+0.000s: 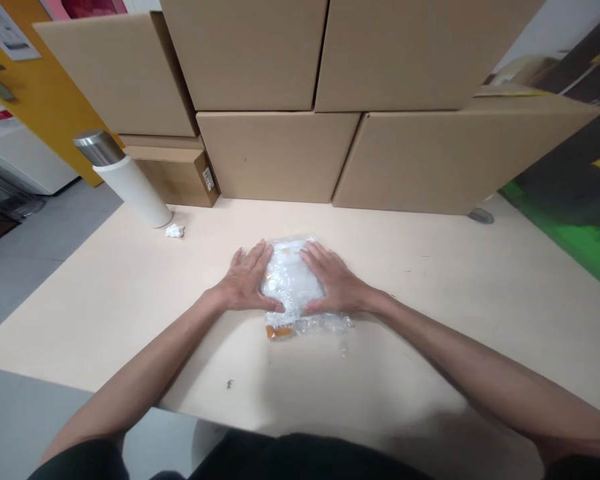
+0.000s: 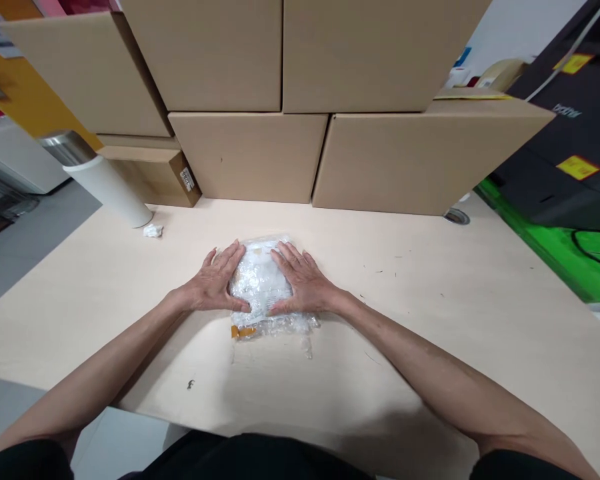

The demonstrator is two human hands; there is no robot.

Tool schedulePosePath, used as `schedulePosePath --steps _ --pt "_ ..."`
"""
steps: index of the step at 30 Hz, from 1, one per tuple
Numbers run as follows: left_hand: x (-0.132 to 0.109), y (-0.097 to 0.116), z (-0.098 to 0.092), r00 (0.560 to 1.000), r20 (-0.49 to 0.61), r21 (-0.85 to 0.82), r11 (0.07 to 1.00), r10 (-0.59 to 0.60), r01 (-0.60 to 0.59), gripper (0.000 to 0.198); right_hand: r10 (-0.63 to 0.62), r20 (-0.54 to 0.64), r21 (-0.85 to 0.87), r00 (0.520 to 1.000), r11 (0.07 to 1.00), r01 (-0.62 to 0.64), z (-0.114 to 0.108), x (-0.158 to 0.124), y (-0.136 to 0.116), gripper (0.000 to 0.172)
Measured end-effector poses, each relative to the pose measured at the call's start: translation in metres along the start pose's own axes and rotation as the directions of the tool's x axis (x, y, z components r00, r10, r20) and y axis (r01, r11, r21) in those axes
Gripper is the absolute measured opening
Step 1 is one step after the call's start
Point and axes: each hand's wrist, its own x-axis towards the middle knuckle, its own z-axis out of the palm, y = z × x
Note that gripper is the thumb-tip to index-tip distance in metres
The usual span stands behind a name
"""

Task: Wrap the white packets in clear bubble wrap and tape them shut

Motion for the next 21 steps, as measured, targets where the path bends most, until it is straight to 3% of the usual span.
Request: schedulePosePath --steps 3,6,8,10,13,15,19,21 --pt "-0.003 0.003 -0.001 0.999 -0.013 -0.01 0.999 -0.04 0.04 0.139 0.031 -0.046 0.088 0.998 0.996 -0.027 0.003 -0.006 -0.001 0.131" --pt "-0.016 0.012 0.0 0.984 -0.149 -0.021 0.996 -0.093 0.091 0.134 0.084 -0.15 0.31 0.985 0.95 -0.034 0.003 -0.016 -0.001 0.124" --pt "-0.029 0.021 0.004 0.971 -0.23 -0.02 0.998 -0.058 0.055 0.121 0.198 -0.249 0.517 0.948 0.855 -0.043 0.004 -0.024 0.0 0.107" --pt "-0.04 0.032 0.01 0.972 -0.235 -0.012 1.0 0.024 -0.028 0.115 0.335 -0.289 0.694 0.897 0.719 -0.045 0.006 -0.03 0.001 0.089" --pt "-0.047 0.046 0.025 0.982 -0.17 -0.008 0.996 0.082 -0.084 0.122 0.455 -0.26 0.848 0.852 0.529 -0.024 0.008 -0.032 0.004 0.074" --pt "-0.044 0.051 0.037 0.982 -0.173 -0.026 0.997 0.072 -0.078 0.115 0.51 -0.236 0.903 0.827 0.429 -0.007 0.007 -0.029 0.005 0.064" --pt "-0.038 0.05 0.046 0.956 -0.286 -0.152 0.982 0.066 -0.113 0.065 0.601 -0.152 0.972 0.785 0.233 0.01 0.003 -0.024 0.004 0.046" --pt "-0.038 0.049 0.041 0.934 -0.351 -0.259 0.951 0.071 -0.17 0.054 0.615 -0.113 0.987 0.78 0.163 0.014 0.002 -0.024 0.003 0.043"
